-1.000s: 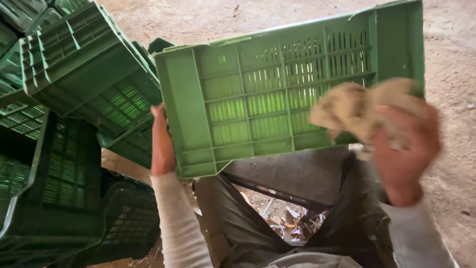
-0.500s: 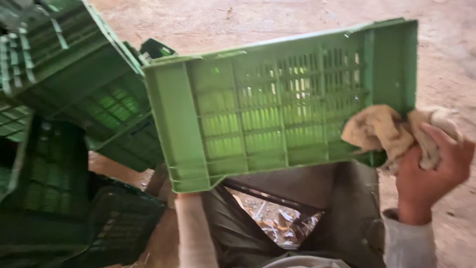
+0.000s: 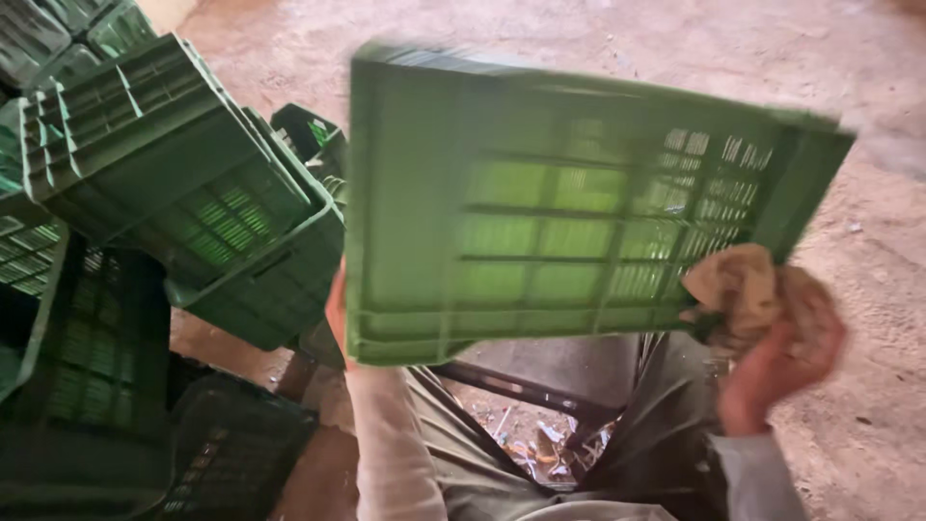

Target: The person wipes the surfaces of green plastic crates using a cloth. They rotate and reposition each crate to clean multiple sides, then place the cleaned crate aside and pick up another from a nearby stack.

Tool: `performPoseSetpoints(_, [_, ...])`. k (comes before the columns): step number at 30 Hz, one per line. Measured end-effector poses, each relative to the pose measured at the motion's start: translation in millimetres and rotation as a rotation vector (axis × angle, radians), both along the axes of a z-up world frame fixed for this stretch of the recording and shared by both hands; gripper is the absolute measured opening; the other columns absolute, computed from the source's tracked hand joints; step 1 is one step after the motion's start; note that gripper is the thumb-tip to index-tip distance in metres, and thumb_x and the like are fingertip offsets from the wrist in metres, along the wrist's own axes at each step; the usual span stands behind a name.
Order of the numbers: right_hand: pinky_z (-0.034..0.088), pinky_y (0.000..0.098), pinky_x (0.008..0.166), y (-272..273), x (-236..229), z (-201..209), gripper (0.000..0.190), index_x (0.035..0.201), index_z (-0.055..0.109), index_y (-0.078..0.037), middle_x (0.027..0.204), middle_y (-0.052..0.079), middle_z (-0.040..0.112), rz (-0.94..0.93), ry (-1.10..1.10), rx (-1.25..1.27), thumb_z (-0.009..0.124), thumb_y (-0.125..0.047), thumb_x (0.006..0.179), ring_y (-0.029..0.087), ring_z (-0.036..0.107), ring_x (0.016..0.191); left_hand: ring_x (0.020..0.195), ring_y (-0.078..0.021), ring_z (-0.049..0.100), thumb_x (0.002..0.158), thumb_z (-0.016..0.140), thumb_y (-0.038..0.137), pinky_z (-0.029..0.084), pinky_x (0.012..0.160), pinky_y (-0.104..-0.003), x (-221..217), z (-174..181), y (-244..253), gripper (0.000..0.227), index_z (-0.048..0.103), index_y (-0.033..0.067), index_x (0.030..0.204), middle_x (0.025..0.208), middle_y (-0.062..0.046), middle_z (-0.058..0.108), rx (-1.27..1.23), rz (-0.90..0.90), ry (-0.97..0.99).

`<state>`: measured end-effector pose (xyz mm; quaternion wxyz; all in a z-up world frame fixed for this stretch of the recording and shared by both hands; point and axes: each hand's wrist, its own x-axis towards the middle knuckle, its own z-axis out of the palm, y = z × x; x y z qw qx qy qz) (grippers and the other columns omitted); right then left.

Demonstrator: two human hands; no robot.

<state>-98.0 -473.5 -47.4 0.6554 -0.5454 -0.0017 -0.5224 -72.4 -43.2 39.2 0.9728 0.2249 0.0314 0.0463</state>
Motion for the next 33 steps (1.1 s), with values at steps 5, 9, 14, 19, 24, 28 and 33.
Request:
performPoseSetpoints(5, [0.055, 0.0337, 0.113, 45.4, 66.1, -21.6, 0.014, 0.126, 0.069, -0.012, 0.135, 0.014, 0.066, -0.397, 0.311, -0.691, 0.064, -0.009, 0.113, 0.028, 0.063, 0.129, 0.121, -0.0181, 0.06, 0.102, 0.062, 0.016, 0.047, 0.107, -0.034, 9.9, 73.1, -63.6, 0.049, 0.052, -0.0033, 0.146, 0.133, -0.009, 0.063, 0.482, 0.329, -0.321])
performPoseSetpoints(9, [0.052, 0.0339, 0.113, 69.4, 104.6, -6.6, 0.026, 0.132, 0.063, -0.005, 0.136, 0.012, 0.063, 0.284, -0.085, 0.228, 0.067, -0.011, 0.107, 0.023, 0.061, 0.126, 0.13, -0.0217, 0.056, 0.101, 0.067, 0.009, 0.044, 0.111, -0.034, 27.2, 93.7, -108.3, 0.054, 0.043, -0.007, 0.147, 0.142, -0.017, 0.059, 0.47, 0.441, -0.419])
performPoseSetpoints(14, [0.055, 0.0362, 0.11, 64.4, 102.3, 48.2, 0.028, 0.131, 0.06, -0.002, 0.134, 0.012, 0.063, 0.312, -0.058, 0.244, 0.064, -0.007, 0.104, 0.024, 0.063, 0.124, 0.132, -0.0207, 0.049, 0.094, 0.067, 0.012, 0.044, 0.105, -0.036, 44.9, 53.9, -169.6, 0.063, 0.033, 0.0062, 0.147, 0.155, -0.014, 0.043, 0.254, 0.511, -0.279])
performPoseSetpoints(19, [0.052, 0.0392, 0.12, 68.7, 57.1, 83.3, 0.027, 0.132, 0.062, -0.003, 0.143, 0.009, 0.059, 0.22, -0.147, 0.029, 0.063, -0.001, 0.104, 0.024, 0.058, 0.136, 0.126, -0.0232, 0.05, 0.1, 0.066, 0.013, 0.044, 0.109, -0.04, 58.0, -40.8, -206.9, 0.062, 0.034, 0.007, 0.153, 0.138, -0.009, 0.05, 0.118, 0.426, -0.122])
performPoseSetpoints(24, [0.051, 0.0348, 0.102, 83.3, 46.0, 84.6, 0.027, 0.125, 0.069, -0.007, 0.122, 0.005, 0.062, -0.011, 0.021, -0.3, 0.061, -0.003, 0.1, 0.02, 0.062, 0.116, 0.125, -0.0205, 0.053, 0.092, 0.068, 0.006, 0.044, 0.111, -0.041, 72.9, -96.0, -218.5, 0.066, 0.037, 0.0126, 0.15, 0.139, -0.003, 0.055, -0.021, 0.205, -0.176])
performPoseSetpoints(28, [0.043, 0.0435, 0.116, 92.1, 44.3, 59.0, 0.03, 0.128, 0.065, -0.005, 0.131, 0.011, 0.059, -0.128, 0.09, -0.451, 0.064, -0.003, 0.099, 0.03, 0.056, 0.129, 0.128, -0.0219, 0.052, 0.095, 0.065, 0.029, 0.042, 0.112, -0.043, 76.0, -114.1, -220.6, 0.064, 0.038, 0.0094, 0.15, 0.141, -0.005, 0.053, -0.084, 0.109, -0.144])
performPoseSetpoints(33, [0.036, 0.0523, 0.114, 116.7, 72.7, 42.0, 0.041, 0.128, 0.066, -0.007, 0.141, 0.023, 0.056, -0.147, 0.138, -0.854, 0.065, -0.004, 0.087, 0.044, 0.05, 0.134, 0.134, -0.0319, 0.045, 0.112, 0.051, 0.058, 0.035, 0.121, -0.051, 70.1, -117.0, -195.7, 0.068, 0.042, 0.0001, 0.145, 0.141, -0.014, 0.047, -0.364, 0.031, -0.253])
